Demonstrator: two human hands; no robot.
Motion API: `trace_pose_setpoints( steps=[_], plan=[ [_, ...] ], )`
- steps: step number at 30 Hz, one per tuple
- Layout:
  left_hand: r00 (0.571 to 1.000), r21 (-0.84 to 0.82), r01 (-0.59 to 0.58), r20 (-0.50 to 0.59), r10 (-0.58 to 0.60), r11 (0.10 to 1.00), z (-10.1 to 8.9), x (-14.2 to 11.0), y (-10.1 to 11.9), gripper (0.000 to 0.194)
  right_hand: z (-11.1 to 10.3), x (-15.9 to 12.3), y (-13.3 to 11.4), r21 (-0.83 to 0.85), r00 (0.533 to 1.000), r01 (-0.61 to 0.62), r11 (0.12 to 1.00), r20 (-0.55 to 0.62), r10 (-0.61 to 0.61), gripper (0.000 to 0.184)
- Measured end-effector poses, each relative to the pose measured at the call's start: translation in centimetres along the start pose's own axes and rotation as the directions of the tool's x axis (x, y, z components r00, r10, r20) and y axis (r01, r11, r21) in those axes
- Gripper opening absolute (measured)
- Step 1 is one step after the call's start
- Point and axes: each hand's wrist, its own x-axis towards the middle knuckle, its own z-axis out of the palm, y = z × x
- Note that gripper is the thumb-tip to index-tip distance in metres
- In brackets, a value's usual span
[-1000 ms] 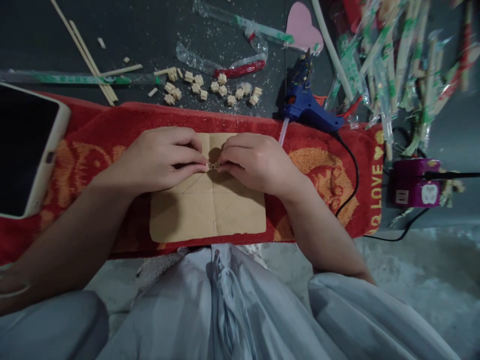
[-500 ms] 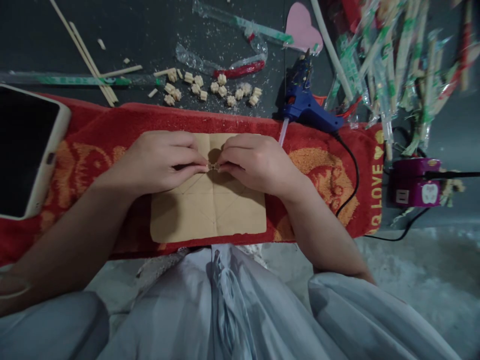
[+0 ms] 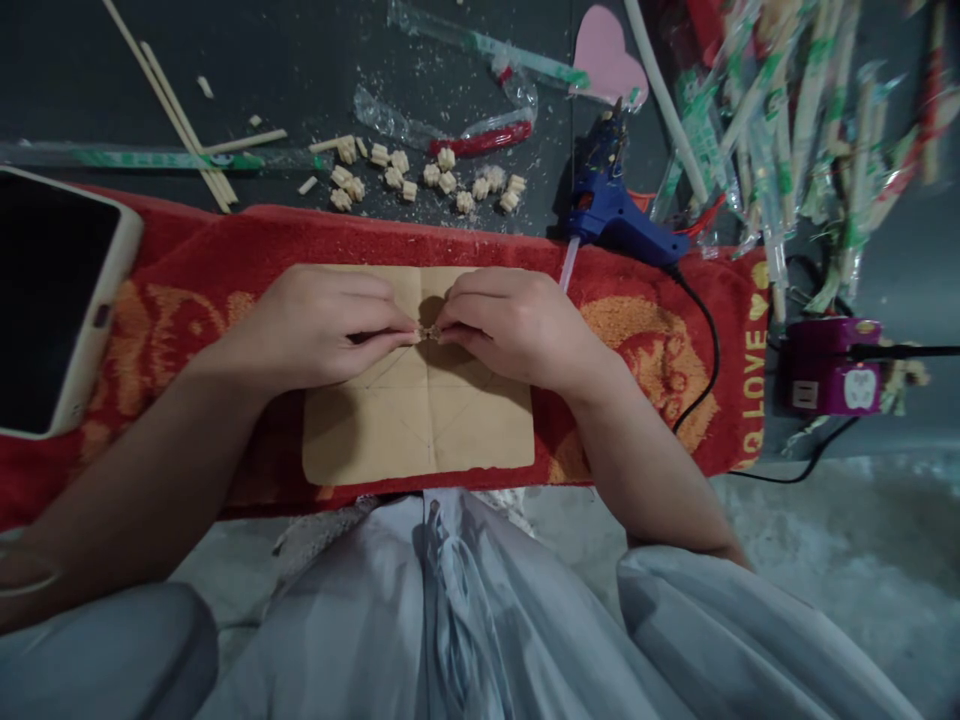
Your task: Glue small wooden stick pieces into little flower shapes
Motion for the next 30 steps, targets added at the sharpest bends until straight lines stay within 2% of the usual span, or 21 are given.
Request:
trace_pose_setpoints(
  steps=[4, 16, 23, 26, 30],
  plan=[
    [0.999, -0.012, 0.044, 0.031, -0.044, 0.999, 0.07, -0.11, -0.06, 0.024, 0.03, -0.02, 0.04, -0.008, 1.000, 0.018, 1.000, -0.015, -0.018, 0.027],
    [0.996, -0.058, 0.085, 0.025, -0.084, 0.995, 0.23, -0.19, -0.11, 0.019, 0.26, -0.10, 0.06, 0.041, 0.999, 0.004, 0.999, -0.051, -0.002, 0.024],
    [1.000, -0.009, 0.022, 0.018, -0.022, 1.000, 0.04, -0.05, -0.11, 0.021, -0.15, 0.03, -0.09, -0.020, 1.000, 0.007, 1.000, 0.005, -0.007, 0.027],
    [0.999, 0.018, -0.038, -0.013, 0.039, 0.999, -0.06, 0.10, -0.09, 0.021, -0.15, 0.02, -0.13, 0.003, 1.000, -0.004, 1.000, 0.003, 0.004, 0.026],
    [0.998, 0.018, -0.053, -0.018, 0.054, 0.998, -0.03, 0.19, 0.01, 0.021, -0.13, -0.05, -0.16, 0.057, 1.000, -0.030, 0.998, -0.002, 0.030, 0.023]
  ],
)
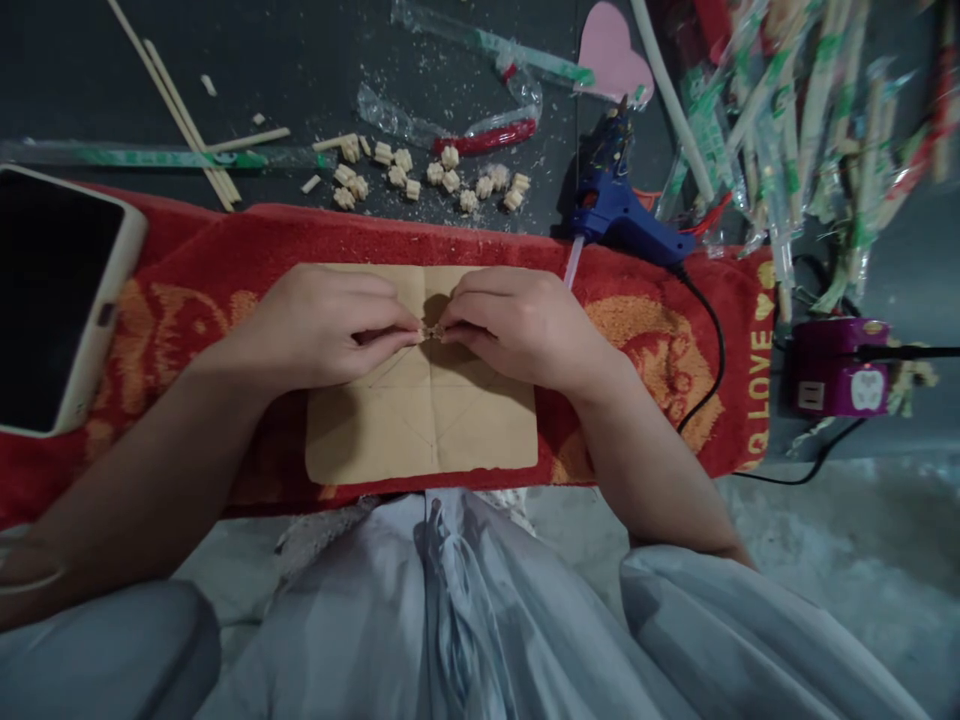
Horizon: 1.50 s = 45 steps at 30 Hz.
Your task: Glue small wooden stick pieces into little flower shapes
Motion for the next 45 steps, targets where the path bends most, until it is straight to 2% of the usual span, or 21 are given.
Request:
trace_pose_setpoints(
  steps=[9, 21, 25, 30, 35, 45],
  plan=[
    [1.000, -0.018, 0.020, -0.012, -0.021, 1.000, 0.14, -0.14, -0.01, 0.018, -0.22, -0.08, -0.01, -0.006, 1.000, -0.010, 1.000, 0.025, 0.010, 0.023],
    [0.989, -0.057, 0.139, 0.065, -0.135, 0.989, 0.13, -0.25, 0.06, 0.018, -0.16, -0.11, -0.10, 0.071, 0.999, -0.030, 0.997, 0.011, 0.030, 0.022],
    [0.989, -0.074, 0.141, 0.065, -0.136, 0.987, 0.10, -0.16, 0.06, 0.017, -0.19, -0.10, -0.10, 0.059, 1.000, -0.025, 0.998, 0.012, 0.024, 0.023],
    [0.996, -0.051, 0.088, 0.038, -0.086, 0.995, 0.13, -0.09, 0.09, 0.017, -0.21, -0.10, -0.10, 0.045, 0.999, -0.027, 0.999, 0.021, 0.026, 0.024],
    [0.986, -0.035, 0.129, 0.107, -0.125, 0.991, -0.27, 0.05, 0.35, 0.017, -0.08, -0.15, -0.03, 0.033, 1.000, -0.026, 0.999, 0.016, 0.026, 0.024],
    [0.980, -0.040, 0.161, 0.128, -0.155, 0.986, -0.32, 0.11, 0.37, 0.019, -0.37, -0.04, -0.07, 0.036, 0.999, -0.024, 0.999, 0.040, 0.022, 0.023]
  ],
)
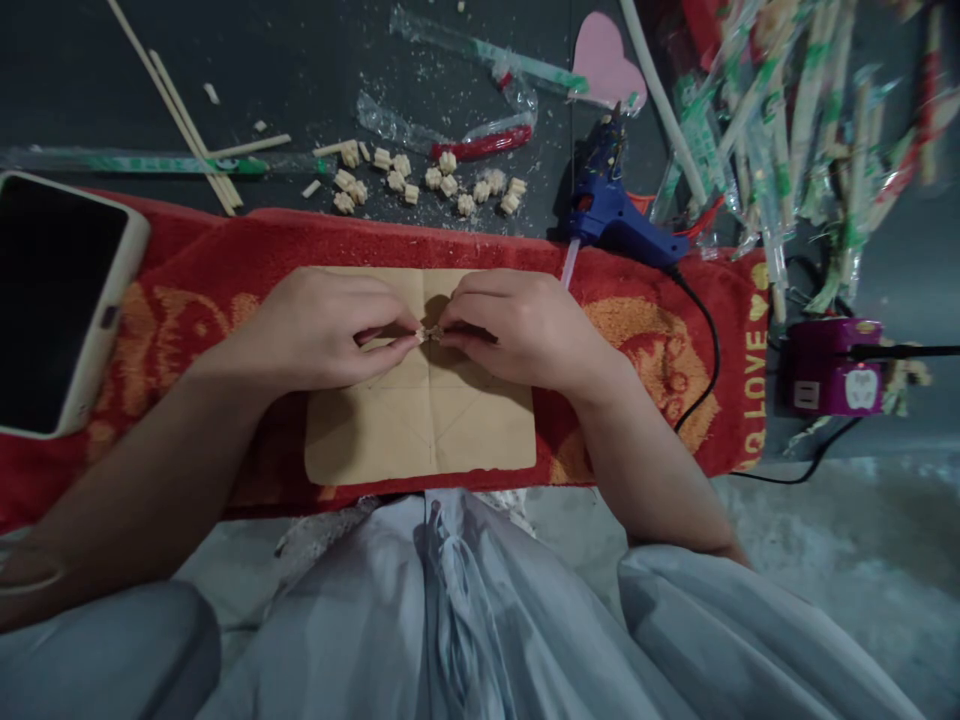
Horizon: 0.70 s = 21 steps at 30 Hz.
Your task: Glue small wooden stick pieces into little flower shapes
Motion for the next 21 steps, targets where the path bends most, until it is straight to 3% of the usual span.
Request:
trace_pose_setpoints(
  steps=[10, 21],
  plan=[
    [0.999, 0.009, -0.034, -0.042, 0.035, 0.999, 0.11, -0.07, -0.09, 0.016, 0.03, -0.07, -0.04, -0.033, 1.000, 0.001, 0.999, -0.008, -0.001, 0.020],
    [1.000, 0.025, -0.009, -0.013, 0.010, 1.000, 0.13, -0.01, -0.11, 0.015, -0.02, -0.13, -0.05, -0.028, 1.000, -0.007, 1.000, -0.011, 0.006, 0.018]
  ],
)
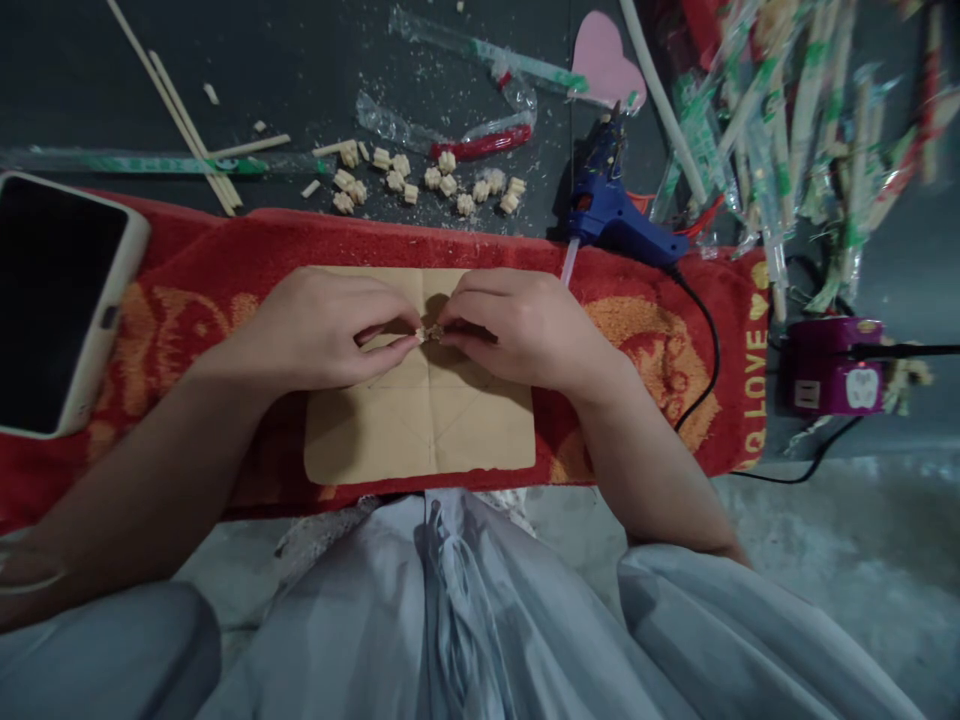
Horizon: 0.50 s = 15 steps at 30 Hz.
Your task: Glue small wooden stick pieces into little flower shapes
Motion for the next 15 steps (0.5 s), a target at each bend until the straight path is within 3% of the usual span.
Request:
trace_pose_setpoints(
  steps=[4, 9, 15],
  plan=[
    [0.997, 0.017, -0.060, -0.040, 0.061, 0.998, 0.15, -0.09, -0.11, 0.017, -0.07, 0.06, -0.09, -0.003, 1.000, 0.002, 1.000, 0.009, -0.002, 0.019],
    [1.000, 0.002, 0.008, 0.017, -0.008, 1.000, 0.07, -0.17, -0.07, 0.019, -0.14, 0.10, -0.19, -0.010, 1.000, 0.014, 1.000, 0.022, -0.014, 0.021],
    [1.000, 0.013, -0.003, 0.013, 0.003, 1.000, 0.04, -0.10, -0.13, 0.019, 0.06, 0.05, -0.04, 0.032, 1.000, 0.017, 0.999, 0.000, -0.017, 0.022]
  ],
)
